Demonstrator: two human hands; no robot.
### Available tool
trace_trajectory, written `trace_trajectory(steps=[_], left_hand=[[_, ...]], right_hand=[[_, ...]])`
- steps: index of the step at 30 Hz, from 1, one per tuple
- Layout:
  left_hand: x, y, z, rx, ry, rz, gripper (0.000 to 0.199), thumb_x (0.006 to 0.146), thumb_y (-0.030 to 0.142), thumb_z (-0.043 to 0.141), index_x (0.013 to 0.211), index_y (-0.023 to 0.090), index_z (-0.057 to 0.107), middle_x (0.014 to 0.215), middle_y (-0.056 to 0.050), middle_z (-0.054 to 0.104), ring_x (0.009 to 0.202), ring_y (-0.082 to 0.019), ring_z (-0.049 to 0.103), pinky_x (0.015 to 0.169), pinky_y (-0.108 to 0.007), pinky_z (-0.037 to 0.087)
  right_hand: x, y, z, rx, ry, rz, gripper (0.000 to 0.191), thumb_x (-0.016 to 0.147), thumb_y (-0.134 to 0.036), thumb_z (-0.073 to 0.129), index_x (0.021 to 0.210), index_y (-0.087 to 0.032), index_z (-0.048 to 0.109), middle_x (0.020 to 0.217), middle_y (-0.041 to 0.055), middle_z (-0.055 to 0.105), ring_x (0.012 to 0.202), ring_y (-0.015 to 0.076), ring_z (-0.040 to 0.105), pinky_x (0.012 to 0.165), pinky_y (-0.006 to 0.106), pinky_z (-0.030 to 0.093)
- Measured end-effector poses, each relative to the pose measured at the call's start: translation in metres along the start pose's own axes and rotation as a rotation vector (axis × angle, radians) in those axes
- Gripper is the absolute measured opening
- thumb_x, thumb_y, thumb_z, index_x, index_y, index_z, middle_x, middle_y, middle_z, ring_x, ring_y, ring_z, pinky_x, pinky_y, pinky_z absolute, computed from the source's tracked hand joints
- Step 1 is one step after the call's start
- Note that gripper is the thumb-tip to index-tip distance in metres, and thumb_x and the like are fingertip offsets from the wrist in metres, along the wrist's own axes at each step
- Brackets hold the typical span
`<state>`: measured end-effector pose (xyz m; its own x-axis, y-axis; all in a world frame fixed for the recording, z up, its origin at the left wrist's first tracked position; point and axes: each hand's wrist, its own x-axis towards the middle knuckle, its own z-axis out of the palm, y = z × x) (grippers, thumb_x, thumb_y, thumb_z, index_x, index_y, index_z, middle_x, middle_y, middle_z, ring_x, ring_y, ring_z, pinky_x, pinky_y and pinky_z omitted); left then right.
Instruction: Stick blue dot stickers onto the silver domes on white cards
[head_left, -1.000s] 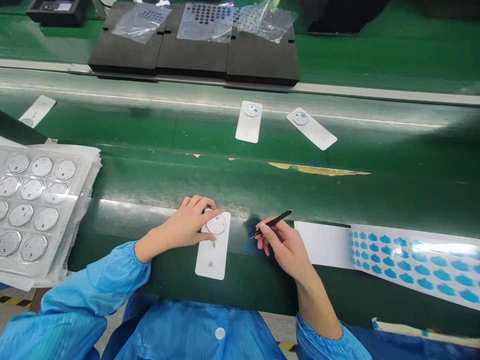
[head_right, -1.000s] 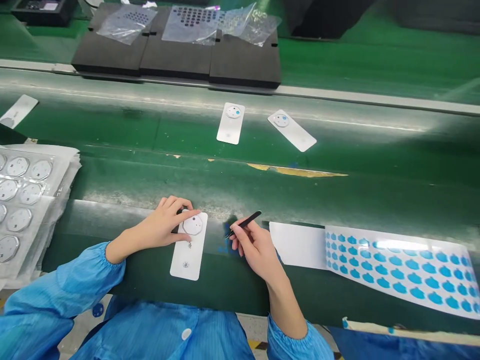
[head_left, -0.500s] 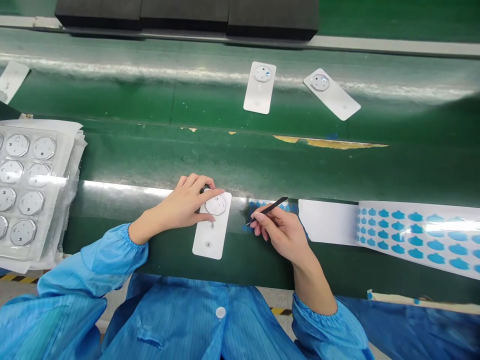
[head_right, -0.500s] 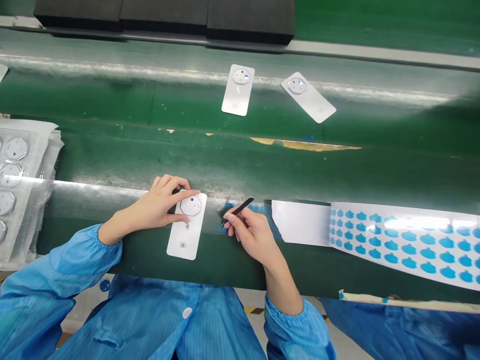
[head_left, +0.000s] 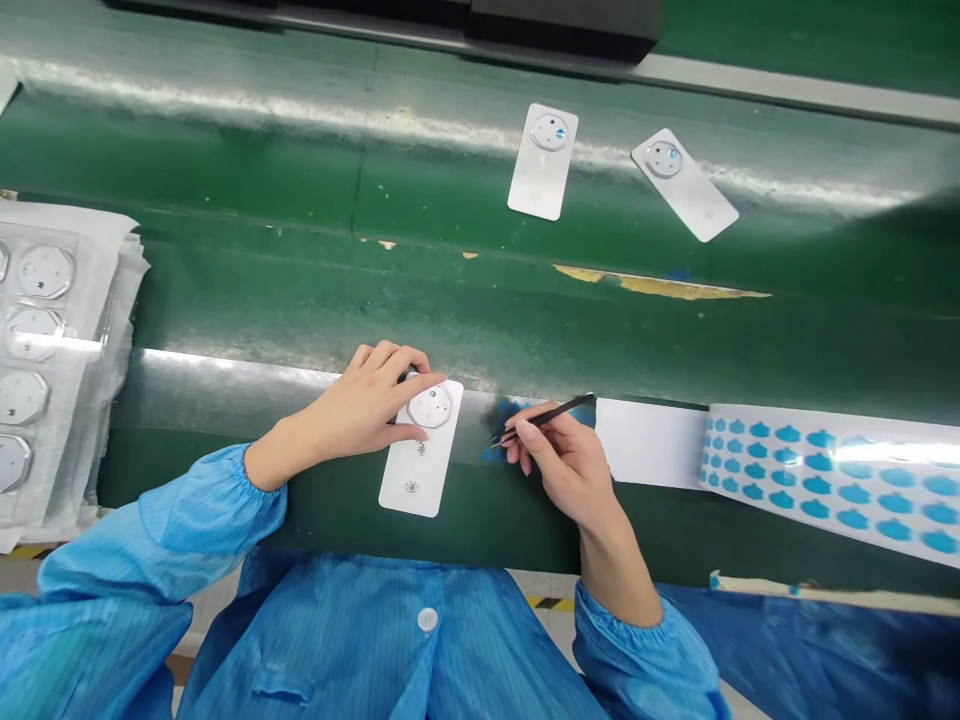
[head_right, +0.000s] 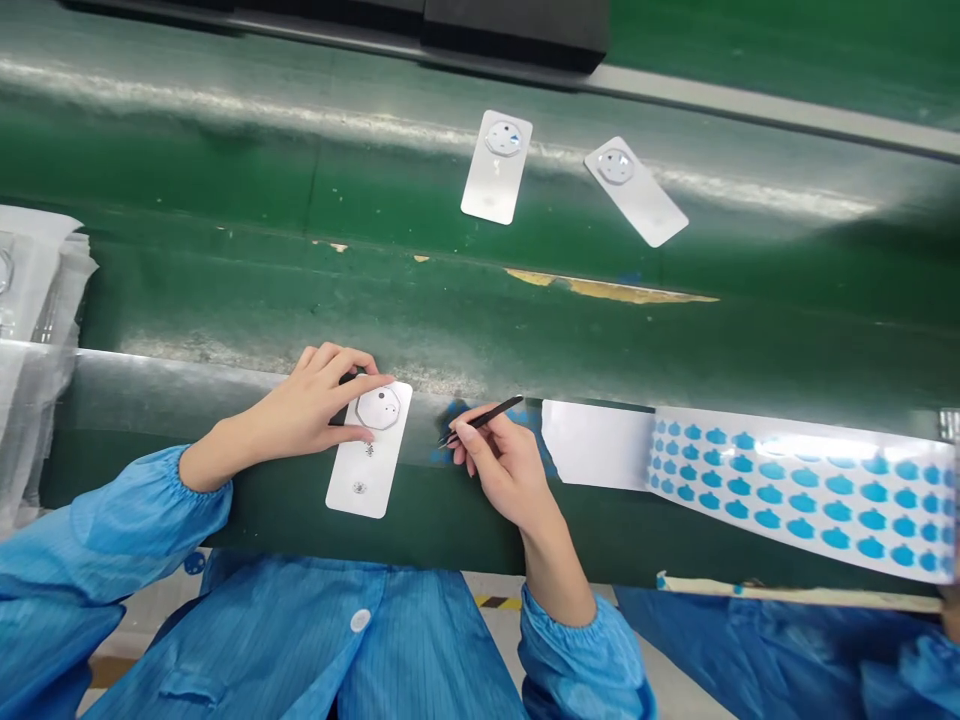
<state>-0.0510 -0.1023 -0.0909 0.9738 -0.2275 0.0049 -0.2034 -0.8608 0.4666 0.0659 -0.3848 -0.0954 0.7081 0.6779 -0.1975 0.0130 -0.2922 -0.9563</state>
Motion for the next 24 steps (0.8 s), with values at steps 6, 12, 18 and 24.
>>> trace_trajectory(steps=[6, 12, 18, 24], left_hand=[[0.001, 0.000, 0.002, 0.012, 0.019, -0.003, 0.064, 0.093, 0.048, 0.079, 0.146, 0.021, 0.056, 0.139, -0.016, 0.059, 0.118, -0.033, 0.050, 0.096, -0.044, 0.037], [0.001, 0.002, 0.003, 0.020, 0.026, 0.007, 0.063, 0.093, 0.046, 0.078, 0.146, 0.019, 0.055, 0.140, -0.017, 0.059, 0.120, -0.034, 0.050, 0.095, -0.044, 0.037], [0.002, 0.003, 0.004, 0.015, 0.029, 0.001, 0.061, 0.094, 0.047, 0.077, 0.143, 0.019, 0.056, 0.140, -0.016, 0.060, 0.121, -0.033, 0.050, 0.095, -0.043, 0.037], [0.002, 0.004, 0.000, -0.004, 0.009, -0.015, 0.059, 0.095, 0.046, 0.076, 0.145, 0.020, 0.055, 0.139, -0.016, 0.059, 0.122, -0.034, 0.050, 0.097, -0.044, 0.037]], right_hand=[[-0.004, 0.002, 0.001, -0.074, -0.001, -0.017, 0.027, 0.106, -0.044, 0.064, 0.096, -0.020, 0.070, 0.070, 0.0026, 0.070, 0.054, 0.0136, 0.065, 0.047, 0.024, 0.052], [-0.006, 0.004, 0.000, -0.027, 0.034, 0.026, 0.029, 0.103, -0.046, 0.069, 0.093, -0.019, 0.072, 0.070, 0.0038, 0.072, 0.053, 0.0143, 0.066, 0.044, 0.024, 0.051], [0.008, -0.016, 0.007, 0.163, 0.077, 0.079, 0.030, 0.097, -0.048, 0.076, 0.087, -0.020, 0.072, 0.064, 0.0028, 0.071, 0.050, 0.0155, 0.065, 0.042, 0.025, 0.051], [0.041, -0.035, 0.035, 0.191, 0.085, 0.101, 0.038, 0.092, -0.056, 0.080, 0.089, -0.019, 0.071, 0.069, 0.0037, 0.074, 0.049, 0.0150, 0.066, 0.042, 0.026, 0.054]])
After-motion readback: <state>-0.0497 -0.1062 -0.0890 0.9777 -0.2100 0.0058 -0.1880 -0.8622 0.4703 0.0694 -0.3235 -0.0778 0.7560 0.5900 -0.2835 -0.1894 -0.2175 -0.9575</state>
